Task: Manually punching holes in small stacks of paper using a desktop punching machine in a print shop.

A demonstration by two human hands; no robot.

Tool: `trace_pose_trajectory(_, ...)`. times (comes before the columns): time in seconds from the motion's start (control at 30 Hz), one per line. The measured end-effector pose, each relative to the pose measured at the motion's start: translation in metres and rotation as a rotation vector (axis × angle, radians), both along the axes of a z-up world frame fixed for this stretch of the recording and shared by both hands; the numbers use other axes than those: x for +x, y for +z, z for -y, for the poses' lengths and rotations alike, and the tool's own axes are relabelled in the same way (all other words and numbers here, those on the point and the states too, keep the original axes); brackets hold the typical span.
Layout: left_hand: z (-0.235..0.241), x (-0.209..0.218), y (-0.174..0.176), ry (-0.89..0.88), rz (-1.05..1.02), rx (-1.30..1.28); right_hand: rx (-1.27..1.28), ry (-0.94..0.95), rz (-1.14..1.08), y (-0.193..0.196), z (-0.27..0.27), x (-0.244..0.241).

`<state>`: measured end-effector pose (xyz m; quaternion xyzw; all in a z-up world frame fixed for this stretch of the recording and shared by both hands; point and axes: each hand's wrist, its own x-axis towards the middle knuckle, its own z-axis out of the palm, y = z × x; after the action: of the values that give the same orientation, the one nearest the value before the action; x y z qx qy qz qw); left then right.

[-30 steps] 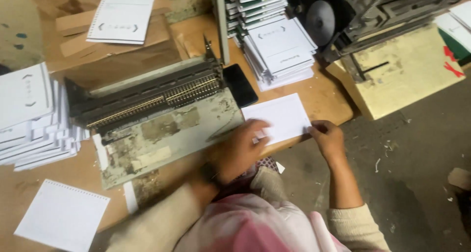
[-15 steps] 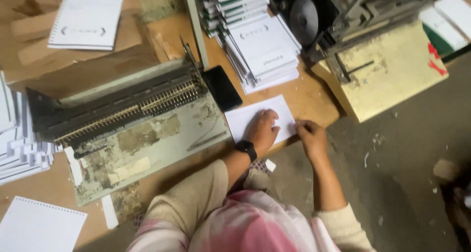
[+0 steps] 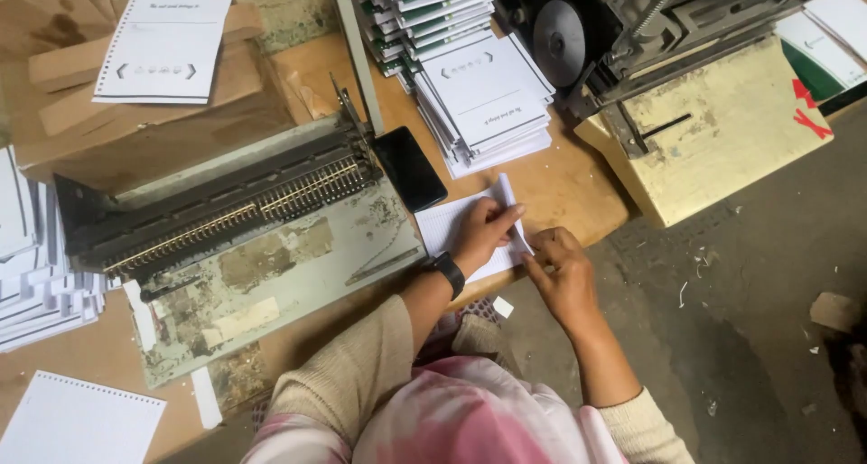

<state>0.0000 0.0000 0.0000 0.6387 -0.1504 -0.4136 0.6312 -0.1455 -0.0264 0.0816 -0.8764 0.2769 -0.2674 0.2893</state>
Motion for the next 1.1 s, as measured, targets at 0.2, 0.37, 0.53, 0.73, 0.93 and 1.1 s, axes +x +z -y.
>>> trace_pose_trajectory(0.2, -0.004, 0.001, 0.004, -0.045, 0.032, -0.026, 0.007, -0.005, 0.009, -0.007, 0.004, -0.002)
trace_pose_trajectory(0.37, 0.009, 0.001, -0.024, -0.036, 0.045, -0.017, -0.008, -0.032, -0.019, -0.020, 0.009, -0.007)
trace_pose_trajectory(0.53, 0.012, 0.002, -0.026, -0.064, 0.127, 0.067, -0.047, -0.139, -0.185, -0.001, 0.000, -0.004)
trace_pose_trajectory(0.73, -0.007, -0.007, 0.005, -0.010, 0.217, 0.060, 0.036, -0.196, -0.039, -0.023, -0.008, 0.002)
trace_pose_trajectory(0.93, -0.044, -0.025, 0.020, -0.070, 0.763, -0.113, 0.203, -0.168, 0.128, -0.036, 0.013, -0.009)
trace_pose_trajectory(1.1, -0.079, -0.053, 0.027, -0.312, 1.521, -0.308, 0.602, -0.294, 0.387, -0.026, 0.026, -0.039)
